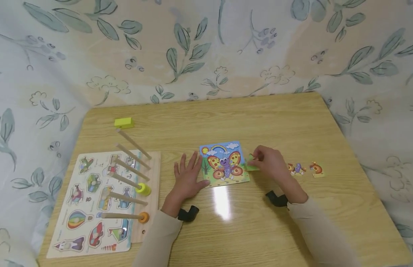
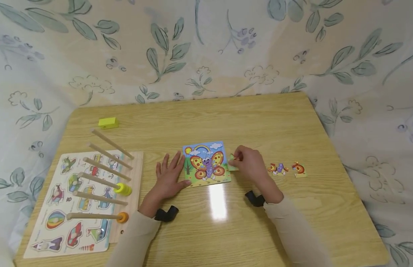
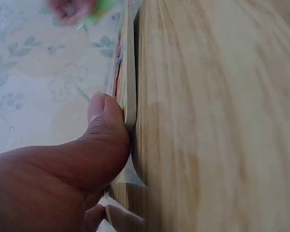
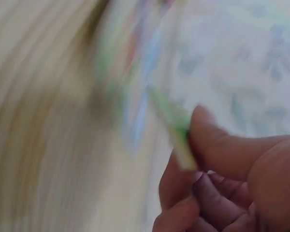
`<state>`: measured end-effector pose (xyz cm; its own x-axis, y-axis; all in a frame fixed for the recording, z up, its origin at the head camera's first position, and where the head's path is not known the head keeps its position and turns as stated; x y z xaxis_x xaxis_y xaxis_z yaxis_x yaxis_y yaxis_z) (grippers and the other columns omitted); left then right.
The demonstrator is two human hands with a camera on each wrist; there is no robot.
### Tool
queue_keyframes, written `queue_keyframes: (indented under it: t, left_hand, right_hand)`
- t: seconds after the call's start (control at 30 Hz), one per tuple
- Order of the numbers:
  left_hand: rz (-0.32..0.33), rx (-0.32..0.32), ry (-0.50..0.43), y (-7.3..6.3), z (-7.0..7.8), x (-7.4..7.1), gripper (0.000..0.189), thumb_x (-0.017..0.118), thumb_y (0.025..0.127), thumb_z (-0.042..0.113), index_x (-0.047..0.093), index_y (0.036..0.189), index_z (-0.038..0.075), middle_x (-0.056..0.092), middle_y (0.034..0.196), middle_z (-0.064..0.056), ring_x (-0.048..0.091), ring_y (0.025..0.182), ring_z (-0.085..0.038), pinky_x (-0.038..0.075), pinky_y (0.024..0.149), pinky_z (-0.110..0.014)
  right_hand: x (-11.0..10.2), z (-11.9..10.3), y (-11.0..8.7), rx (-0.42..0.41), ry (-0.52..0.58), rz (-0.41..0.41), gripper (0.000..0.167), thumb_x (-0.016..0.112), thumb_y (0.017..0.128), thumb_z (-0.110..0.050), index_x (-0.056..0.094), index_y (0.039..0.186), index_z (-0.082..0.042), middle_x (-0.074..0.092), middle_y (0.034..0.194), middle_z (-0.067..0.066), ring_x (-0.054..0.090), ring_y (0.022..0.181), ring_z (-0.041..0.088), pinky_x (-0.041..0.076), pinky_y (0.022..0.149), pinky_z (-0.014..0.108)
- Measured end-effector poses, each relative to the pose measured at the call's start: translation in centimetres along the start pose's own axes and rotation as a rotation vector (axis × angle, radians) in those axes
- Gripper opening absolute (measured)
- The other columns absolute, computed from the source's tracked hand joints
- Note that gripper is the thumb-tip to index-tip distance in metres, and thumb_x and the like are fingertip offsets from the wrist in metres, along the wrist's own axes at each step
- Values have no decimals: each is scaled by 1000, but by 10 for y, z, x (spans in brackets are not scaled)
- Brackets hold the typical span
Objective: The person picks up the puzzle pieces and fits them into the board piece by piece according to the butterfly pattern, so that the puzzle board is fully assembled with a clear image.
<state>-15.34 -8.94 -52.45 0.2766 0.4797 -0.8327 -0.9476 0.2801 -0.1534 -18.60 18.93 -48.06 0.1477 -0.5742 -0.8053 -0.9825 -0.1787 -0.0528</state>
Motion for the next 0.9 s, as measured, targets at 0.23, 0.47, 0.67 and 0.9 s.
queue_keyframes:
  t: [0.23,0.47,0.67,0.9]
  left_hand:
    - [0,6,17,1,-3,1,90,69,84,43,21,154,14,7,163,-4,-10,147,-39,-6,111,-67]
    - [-13,5,44,2,-6,4,90,68,85,46,18,155,17,4,164,-1,-12,148,-37,-7,111,-66]
    - [-6,9,30,1,-6,4,89,67,86,45,19,154,16,5,164,-3,-11,147,-38,-7,111,-66]
    - [1,26,32,2,-4,4,88,65,86,49,22,154,14,7,163,-4,-10,147,-39,-5,111,-67]
  right_hand:
    - [65,-65,17,-147,122,-163,25,82,74,-26,61,75,-13,61,69,-3,52,61,9,42,55,24]
    - [88,-74,21,-138,-118,-99,37,83,71,-41,55,67,-17,54,60,-7,47,53,10,34,46,24]
    - [88,-76,22,-164,-167,-92,38,82,72,-40,52,65,-18,52,58,-8,47,53,10,33,46,24]
    - [88,-79,21,-210,-197,-94,31,76,81,-30,54,62,-18,53,58,-7,48,54,10,36,48,25]
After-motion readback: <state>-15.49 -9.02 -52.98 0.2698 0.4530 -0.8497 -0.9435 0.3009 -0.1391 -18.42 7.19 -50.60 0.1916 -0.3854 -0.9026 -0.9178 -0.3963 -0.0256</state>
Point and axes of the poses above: each hand's wrist, its own y-axis towards the middle knuckle, its own x-axis out of the palm, z = x × y, the point moved 2 cm from there along y, towards the middle knuckle
